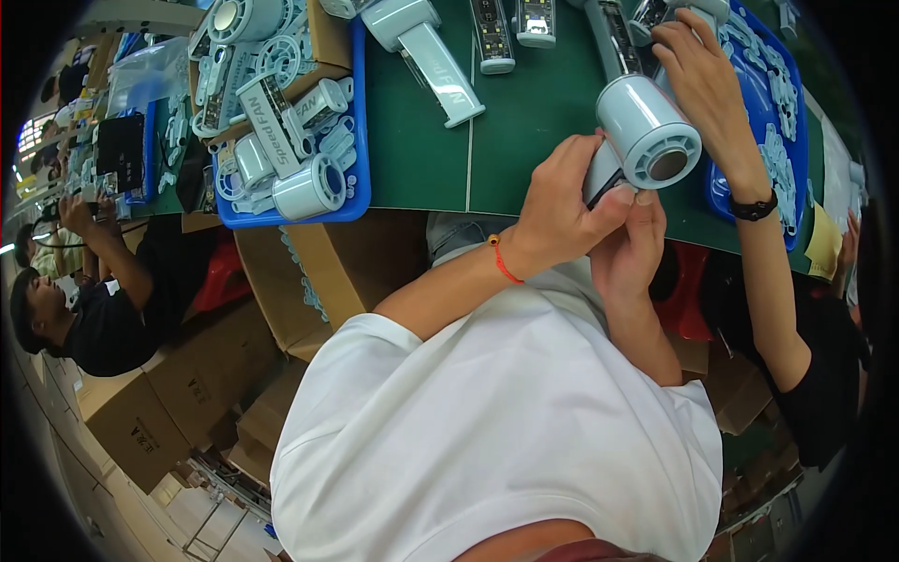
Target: Assembling the outer housings and components of handheld portable fans on a factory production line.
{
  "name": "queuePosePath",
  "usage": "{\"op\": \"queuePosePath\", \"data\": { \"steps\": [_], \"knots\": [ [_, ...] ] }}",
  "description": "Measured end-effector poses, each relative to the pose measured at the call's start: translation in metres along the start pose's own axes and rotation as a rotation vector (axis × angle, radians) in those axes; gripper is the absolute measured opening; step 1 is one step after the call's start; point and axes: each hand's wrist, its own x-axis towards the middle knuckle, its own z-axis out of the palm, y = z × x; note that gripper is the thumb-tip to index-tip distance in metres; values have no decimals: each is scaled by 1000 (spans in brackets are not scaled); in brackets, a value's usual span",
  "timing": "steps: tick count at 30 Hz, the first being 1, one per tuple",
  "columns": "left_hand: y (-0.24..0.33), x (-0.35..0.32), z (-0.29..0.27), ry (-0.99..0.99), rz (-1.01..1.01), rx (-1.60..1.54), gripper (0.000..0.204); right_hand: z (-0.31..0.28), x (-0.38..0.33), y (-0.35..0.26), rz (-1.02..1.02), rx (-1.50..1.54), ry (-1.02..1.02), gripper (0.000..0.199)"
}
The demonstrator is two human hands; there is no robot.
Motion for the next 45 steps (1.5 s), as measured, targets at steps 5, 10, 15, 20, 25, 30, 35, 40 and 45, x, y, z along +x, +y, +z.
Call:
{"op": "queuePosePath", "data": {
  "steps": [5, 10, 15, 20, 25, 30, 35, 40, 45],
  "knots": [
    [2, 2, 4, -137, -265, -173, 50, -4, 9, -6, -28, -62, 55, 48],
    [-9, 7, -8, -347, -328, -383, 73, -2, 21, -13, 83, -121, 86, 50],
    [3, 19, -7, -401, -337, -73, 65, -7, 32, -31, 192, -107, 22, 54],
    [6, 18, -7, -316, -264, 58, 52, -8, 31, -29, 239, -79, -12, 53],
    [3, 15, -14, -311, -304, 6, 64, -7, 30, -21, 237, -109, -16, 54],
    [3, 16, -14, -304, -300, 19, 61, -4, 30, -20, 221, -96, 25, 44],
    [12, 23, -18, -393, -547, -209, 58, -18, 30, -18, 101, -356, -122, 48],
    [-3, 13, -15, -397, -597, -606, 58, -18, 29, -27, 68, -334, -117, 47],
    [2, 17, -18, -453, -604, -626, 63, -17, 30, -31, 77, -319, -81, 45]
  ]
}}
